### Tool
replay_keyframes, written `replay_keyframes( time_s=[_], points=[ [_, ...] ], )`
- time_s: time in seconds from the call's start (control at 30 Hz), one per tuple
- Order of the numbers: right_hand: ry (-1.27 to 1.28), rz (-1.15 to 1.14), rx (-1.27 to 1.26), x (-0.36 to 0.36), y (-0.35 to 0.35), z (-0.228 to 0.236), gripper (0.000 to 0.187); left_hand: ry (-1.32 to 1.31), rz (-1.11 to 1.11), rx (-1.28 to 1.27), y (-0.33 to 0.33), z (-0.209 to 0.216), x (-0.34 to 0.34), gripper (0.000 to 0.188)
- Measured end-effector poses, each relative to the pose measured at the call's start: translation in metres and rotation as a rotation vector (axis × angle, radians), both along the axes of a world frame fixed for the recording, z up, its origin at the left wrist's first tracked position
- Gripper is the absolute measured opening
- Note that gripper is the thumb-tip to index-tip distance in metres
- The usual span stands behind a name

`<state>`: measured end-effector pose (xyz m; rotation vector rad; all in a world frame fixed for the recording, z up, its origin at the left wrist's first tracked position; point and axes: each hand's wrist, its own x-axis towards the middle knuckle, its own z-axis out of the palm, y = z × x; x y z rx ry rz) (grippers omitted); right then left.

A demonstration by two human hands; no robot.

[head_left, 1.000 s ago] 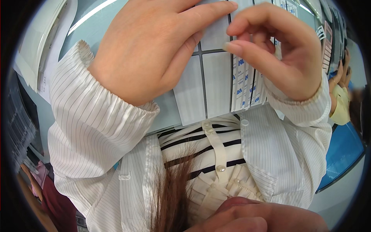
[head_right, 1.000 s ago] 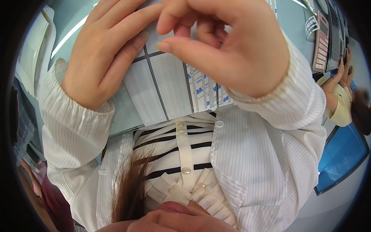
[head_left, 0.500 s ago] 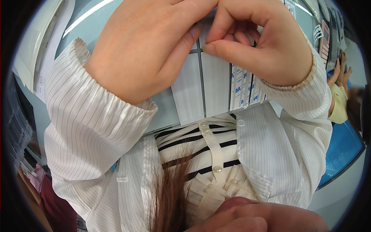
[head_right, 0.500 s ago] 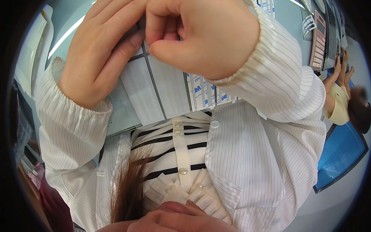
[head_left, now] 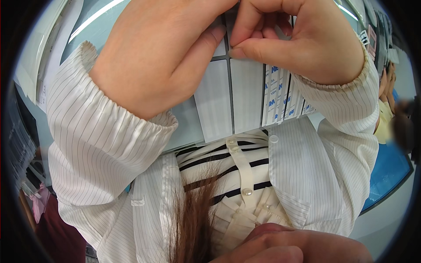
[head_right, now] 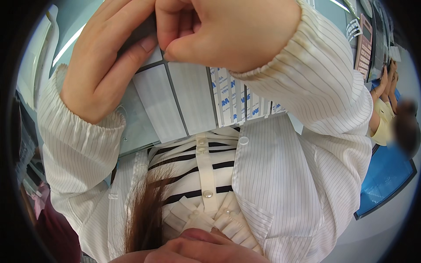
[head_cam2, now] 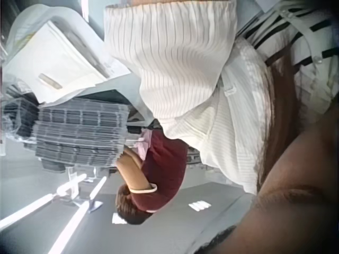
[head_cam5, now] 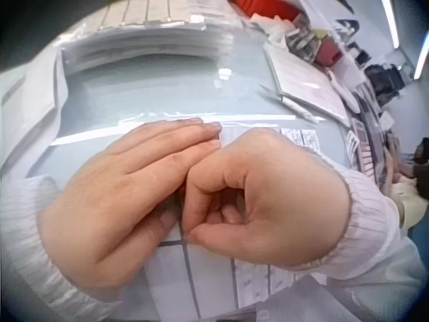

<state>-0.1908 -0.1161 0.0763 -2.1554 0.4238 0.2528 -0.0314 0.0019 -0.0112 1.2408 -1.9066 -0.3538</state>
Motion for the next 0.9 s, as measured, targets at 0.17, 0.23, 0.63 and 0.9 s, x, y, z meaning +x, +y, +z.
replay_keyframes(
  time_s=[0.17,0.23,0.63,0.9],
  points=[
    [-0.011,0.022,-0.058,-0.003,0.001,0.0,0.006,0.031,0.022,-0.059,0.002,-0.005,-0.001,0.065],
    [-0.007,0.021,-0.074,-0.001,0.003,0.001,0.006,0.1,0.006,-0.174,-0.002,-0.017,0.0,0.066],
    [-0.008,-0.121,0.172,-0.02,0.003,-0.003,0.005,-0.08,0.032,-0.109,0.004,-0.009,0.003,0.069],
    [0.106,-0.157,-0.098,-0.014,0.018,0.003,0.015,-0.133,0.034,-0.124,0.0,-0.008,0.001,0.068]
  ],
)
